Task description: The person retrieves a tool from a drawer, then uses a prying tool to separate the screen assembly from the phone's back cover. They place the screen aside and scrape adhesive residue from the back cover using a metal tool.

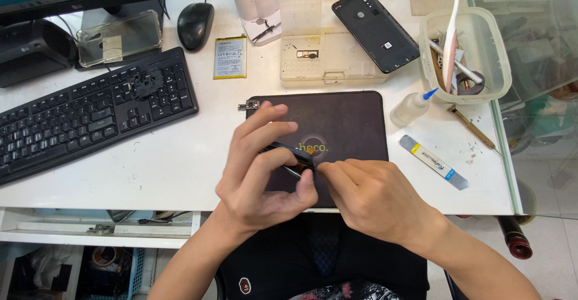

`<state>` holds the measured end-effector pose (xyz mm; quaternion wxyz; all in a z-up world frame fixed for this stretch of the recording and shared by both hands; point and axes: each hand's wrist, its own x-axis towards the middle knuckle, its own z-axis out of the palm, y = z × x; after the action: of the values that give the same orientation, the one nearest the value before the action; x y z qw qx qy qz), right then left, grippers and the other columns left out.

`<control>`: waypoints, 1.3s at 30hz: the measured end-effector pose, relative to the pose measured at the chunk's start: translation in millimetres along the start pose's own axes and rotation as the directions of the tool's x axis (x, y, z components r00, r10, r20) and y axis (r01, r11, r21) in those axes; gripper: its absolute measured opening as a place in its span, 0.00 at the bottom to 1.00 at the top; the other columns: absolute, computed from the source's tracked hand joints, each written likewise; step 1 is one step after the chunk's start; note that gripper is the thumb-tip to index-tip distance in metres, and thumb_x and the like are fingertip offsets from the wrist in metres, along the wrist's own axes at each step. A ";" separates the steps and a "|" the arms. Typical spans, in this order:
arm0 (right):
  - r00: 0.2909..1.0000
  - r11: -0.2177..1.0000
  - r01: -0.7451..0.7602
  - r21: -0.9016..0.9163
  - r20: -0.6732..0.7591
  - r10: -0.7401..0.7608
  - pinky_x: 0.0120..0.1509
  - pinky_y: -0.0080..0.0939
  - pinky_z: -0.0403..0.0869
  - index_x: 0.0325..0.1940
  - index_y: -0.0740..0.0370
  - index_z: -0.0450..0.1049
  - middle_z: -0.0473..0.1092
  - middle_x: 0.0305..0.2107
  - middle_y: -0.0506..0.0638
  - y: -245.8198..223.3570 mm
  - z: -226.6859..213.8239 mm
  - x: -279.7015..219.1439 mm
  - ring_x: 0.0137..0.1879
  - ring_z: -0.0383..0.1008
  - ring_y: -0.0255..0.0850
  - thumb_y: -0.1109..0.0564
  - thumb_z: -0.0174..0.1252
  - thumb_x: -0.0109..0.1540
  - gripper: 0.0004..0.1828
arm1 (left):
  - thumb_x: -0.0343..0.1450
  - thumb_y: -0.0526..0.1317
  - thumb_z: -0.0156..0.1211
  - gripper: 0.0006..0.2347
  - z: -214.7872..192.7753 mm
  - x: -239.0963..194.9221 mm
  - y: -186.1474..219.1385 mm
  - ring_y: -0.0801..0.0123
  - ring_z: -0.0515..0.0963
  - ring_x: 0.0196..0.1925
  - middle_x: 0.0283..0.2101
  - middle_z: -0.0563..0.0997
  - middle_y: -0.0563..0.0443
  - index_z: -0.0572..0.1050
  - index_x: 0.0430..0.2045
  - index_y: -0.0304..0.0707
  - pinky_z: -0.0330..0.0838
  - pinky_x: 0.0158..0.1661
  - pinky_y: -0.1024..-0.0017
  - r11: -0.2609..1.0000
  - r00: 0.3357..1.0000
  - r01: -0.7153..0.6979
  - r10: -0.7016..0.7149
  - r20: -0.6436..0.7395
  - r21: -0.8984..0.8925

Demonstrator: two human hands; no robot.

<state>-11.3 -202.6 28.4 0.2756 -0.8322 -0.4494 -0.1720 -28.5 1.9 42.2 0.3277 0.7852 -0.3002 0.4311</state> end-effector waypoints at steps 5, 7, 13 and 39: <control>0.999 0.996 -0.038 0.082 0.031 0.035 0.27 0.47 0.71 0.36 0.67 0.71 0.70 0.19 0.53 11.5 17.4 -3.1 0.25 0.74 0.49 0.64 0.61 0.57 0.06 | 0.62 0.33 0.64 0.06 -1.2 1.1 -2.3 0.42 0.75 0.65 0.50 0.80 0.37 0.72 0.22 0.33 0.69 0.69 0.43 1.000 1.000 0.024 -0.024 -0.001 -0.017; 0.996 0.994 -0.057 0.096 0.071 0.050 0.28 0.47 0.71 0.35 0.66 0.71 0.70 0.19 0.53 14.5 23.9 -3.4 0.25 0.74 0.49 0.63 0.61 0.58 0.06 | 0.60 0.32 0.62 0.07 -2.8 2.2 -3.5 0.42 0.75 0.65 0.51 0.80 0.36 0.68 0.18 0.35 0.68 0.70 0.44 0.999 0.999 0.032 -0.033 -0.016 -0.042; 0.997 0.992 -0.069 0.108 -0.014 0.070 0.28 0.45 0.73 0.35 0.67 0.72 0.73 0.22 0.54 17.5 33.7 -6.1 0.26 0.75 0.48 0.63 0.62 0.58 0.06 | 0.62 0.32 0.69 0.11 -9.6 10.1 -7.9 0.44 0.72 0.70 0.54 0.80 0.37 0.67 0.20 0.36 0.74 0.66 0.51 0.993 0.989 0.121 -0.121 0.085 0.009; 0.968 0.957 -0.092 0.276 -0.201 0.151 0.35 0.33 0.79 0.39 0.71 0.72 0.76 0.34 0.53 7.2 54.1 6.6 0.31 0.81 0.39 0.67 0.65 0.58 0.09 | 0.62 0.42 0.57 0.28 -33.9 -1.1 -59.9 0.45 0.66 0.74 0.71 0.60 0.30 0.66 0.57 0.30 0.67 0.70 0.56 0.457 0.839 0.529 -0.406 0.362 -0.714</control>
<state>0.4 -168.3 -13.0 0.4424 -0.7898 -0.3827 -0.1842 -0.1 64.6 39.9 0.7238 0.6357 -0.2532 0.0891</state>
